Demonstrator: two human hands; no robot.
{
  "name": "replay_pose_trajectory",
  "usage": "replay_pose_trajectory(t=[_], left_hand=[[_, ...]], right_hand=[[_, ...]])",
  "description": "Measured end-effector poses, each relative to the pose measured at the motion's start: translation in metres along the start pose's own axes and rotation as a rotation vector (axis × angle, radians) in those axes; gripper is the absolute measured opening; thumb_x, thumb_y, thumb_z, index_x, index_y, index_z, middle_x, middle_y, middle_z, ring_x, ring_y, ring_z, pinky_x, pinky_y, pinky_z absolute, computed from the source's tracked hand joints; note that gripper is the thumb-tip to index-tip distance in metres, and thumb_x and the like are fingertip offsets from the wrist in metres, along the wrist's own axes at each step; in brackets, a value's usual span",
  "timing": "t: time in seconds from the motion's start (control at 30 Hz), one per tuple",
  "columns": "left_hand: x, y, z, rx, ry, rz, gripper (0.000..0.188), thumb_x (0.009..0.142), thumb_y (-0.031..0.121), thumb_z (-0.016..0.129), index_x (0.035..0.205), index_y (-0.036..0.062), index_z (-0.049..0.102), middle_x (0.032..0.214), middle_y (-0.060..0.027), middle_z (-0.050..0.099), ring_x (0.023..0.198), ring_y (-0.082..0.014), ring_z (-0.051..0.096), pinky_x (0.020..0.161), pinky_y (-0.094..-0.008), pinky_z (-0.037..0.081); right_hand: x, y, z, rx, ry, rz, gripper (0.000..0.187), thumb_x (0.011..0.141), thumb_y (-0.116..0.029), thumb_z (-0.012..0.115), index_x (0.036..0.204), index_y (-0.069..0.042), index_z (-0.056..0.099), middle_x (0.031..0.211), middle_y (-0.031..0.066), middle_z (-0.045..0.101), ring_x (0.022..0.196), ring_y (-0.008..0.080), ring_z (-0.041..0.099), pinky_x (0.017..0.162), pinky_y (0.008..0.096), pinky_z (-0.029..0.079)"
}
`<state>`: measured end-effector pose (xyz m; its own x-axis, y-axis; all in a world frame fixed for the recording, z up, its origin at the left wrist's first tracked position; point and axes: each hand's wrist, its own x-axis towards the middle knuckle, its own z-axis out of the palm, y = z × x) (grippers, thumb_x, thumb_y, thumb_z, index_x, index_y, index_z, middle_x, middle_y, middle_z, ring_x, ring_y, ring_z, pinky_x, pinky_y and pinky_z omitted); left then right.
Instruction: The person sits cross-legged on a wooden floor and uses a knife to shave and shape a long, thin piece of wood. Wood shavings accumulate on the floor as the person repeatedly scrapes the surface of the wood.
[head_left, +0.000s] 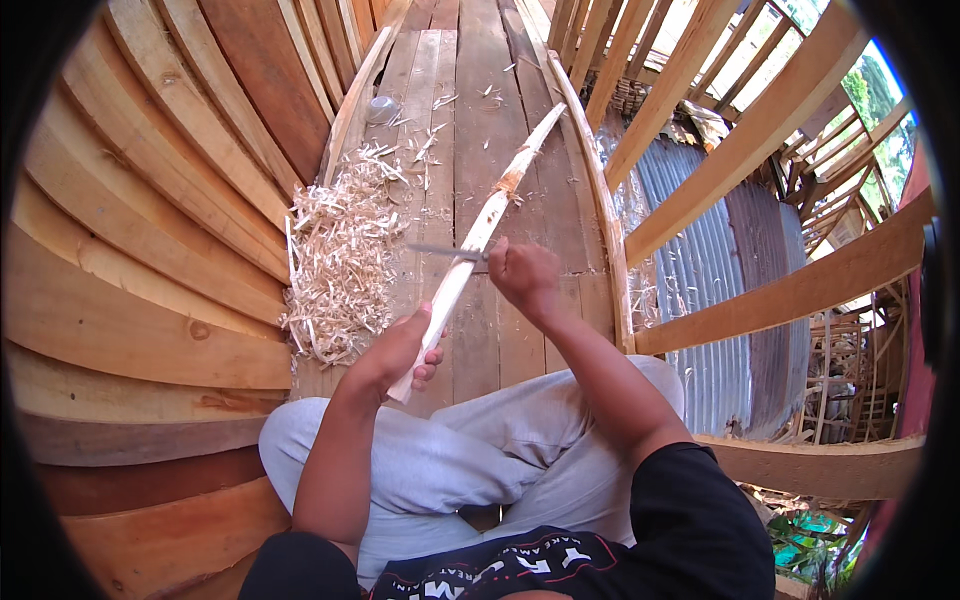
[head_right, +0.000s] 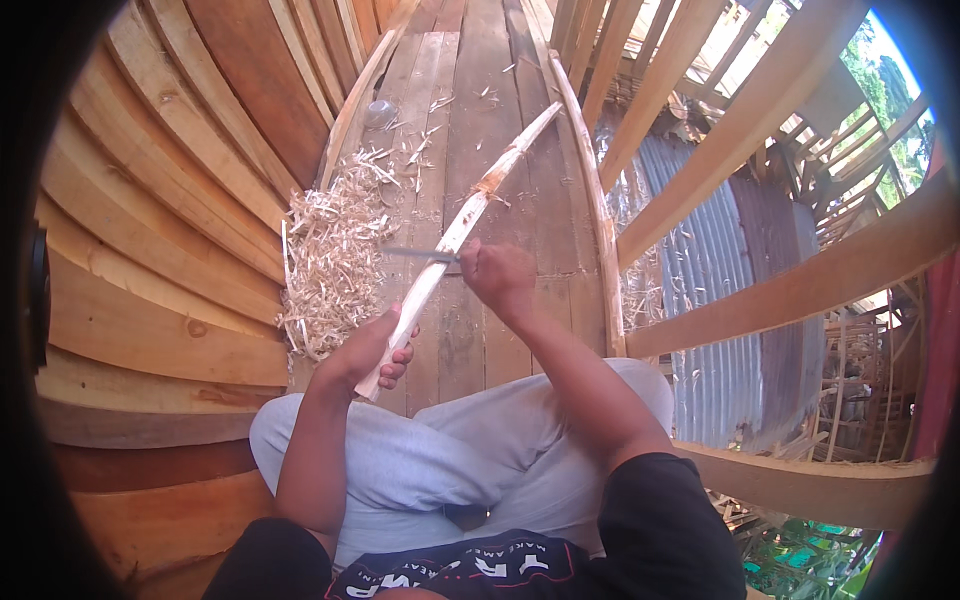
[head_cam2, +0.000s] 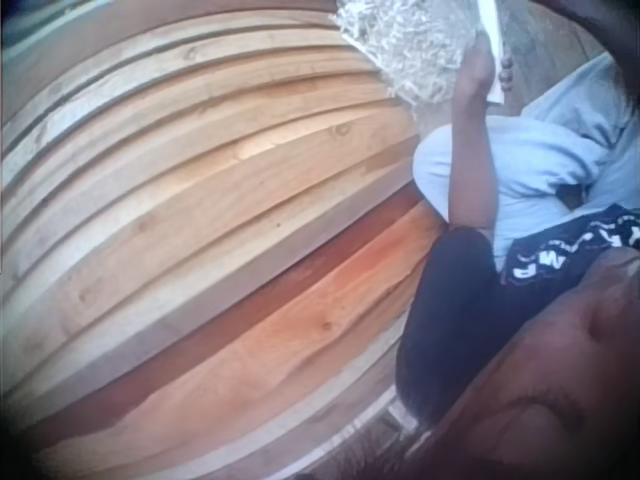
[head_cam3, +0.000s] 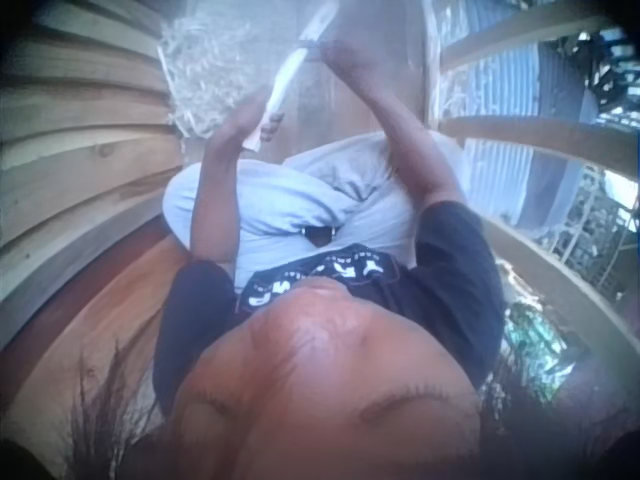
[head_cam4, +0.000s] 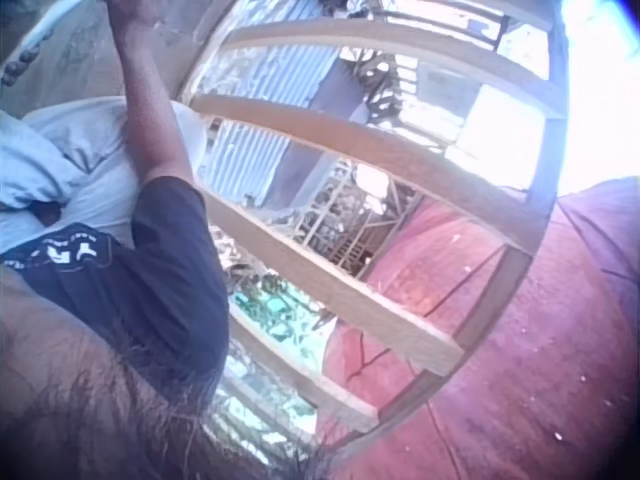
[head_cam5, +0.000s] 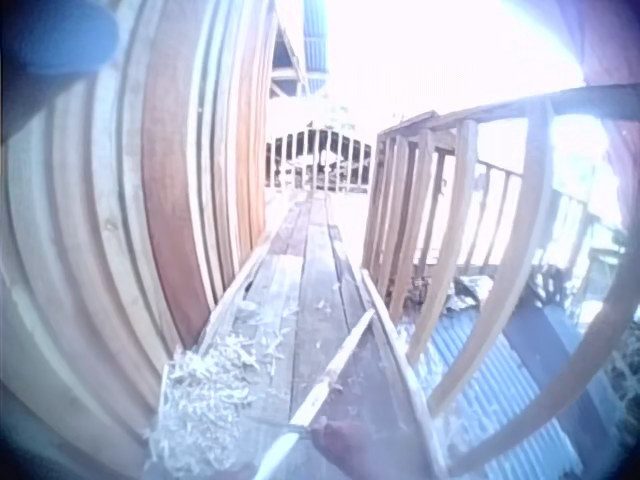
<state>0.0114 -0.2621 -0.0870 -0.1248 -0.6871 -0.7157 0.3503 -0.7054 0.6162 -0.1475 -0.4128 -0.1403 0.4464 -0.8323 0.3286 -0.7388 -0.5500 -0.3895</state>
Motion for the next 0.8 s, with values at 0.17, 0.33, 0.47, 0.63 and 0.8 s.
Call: replay_pose_trajectory(t=[0.17,0.33,0.47,0.63,0.8], left_hand=[[-0.003,0.009,0.004,0.005,0.032,-0.006,0.045,0.103,0.05,0.03,0.101,0.008,0.045,0.064,0.002,0.041,0.044,-0.0058,0.034,0.039,-0.0227,0.031],[0.005,0.008,0.013,0.014,0.061,0.005,0.044,0.104,0.049,0.03,0.101,0.0082,0.045,0.064,0.0024,0.04,0.044,-0.0055,0.034,0.039,-0.0225,0.031],[-0.001,0.007,0.012,0.03,0.063,0.021,0.044,0.104,0.049,0.03,0.102,0.0079,0.045,0.064,0.0024,0.04,0.044,-0.0058,0.034,0.039,-0.023,0.031],[0.0,0.006,0.012,0.013,0.049,0.004,0.045,0.103,0.05,0.03,0.102,0.0075,0.045,0.064,0.0023,0.04,0.044,-0.0057,0.034,0.039,-0.0232,0.032],[0.009,-0.001,0.015,0.012,0.03,0.034,0.047,0.103,0.051,0.029,0.105,0.0063,0.045,0.064,0.0019,0.042,0.045,-0.0068,0.036,0.04,-0.0248,0.033]], right_hand=[[-0.004,-0.014,-0.004,0.011,-0.006,-0.049,0.052,0.094,-0.028,0.041,0.053,-0.004,0.061,0.052,0.02,0.058,0.047,0.037,0.06,0.05,0.0486,0.05],[0.007,0.003,0.004,-0.012,0.068,0.048,0.051,0.093,-0.027,0.043,0.053,-0.003,0.061,0.052,0.0203,0.058,0.048,0.0383,0.06,0.051,0.0491,0.05],[-0.002,0.0,0.002,0.011,0.013,-0.022,0.05,0.093,-0.027,0.043,0.054,-0.003,0.061,0.053,0.0216,0.058,0.049,0.0401,0.06,0.052,0.0498,0.05],[-0.005,-0.007,0.0,0.028,0.077,0.009,0.05,0.092,-0.027,0.045,0.051,-0.001,0.059,0.051,0.022,0.056,0.047,0.0402,0.058,0.049,0.0508,0.048],[0.013,0.027,0.018,-0.051,0.173,-0.015,0.048,0.092,-0.026,0.043,0.053,-0.005,0.059,0.049,0.0181,0.056,0.044,0.0372,0.058,0.048,0.0499,0.048]])
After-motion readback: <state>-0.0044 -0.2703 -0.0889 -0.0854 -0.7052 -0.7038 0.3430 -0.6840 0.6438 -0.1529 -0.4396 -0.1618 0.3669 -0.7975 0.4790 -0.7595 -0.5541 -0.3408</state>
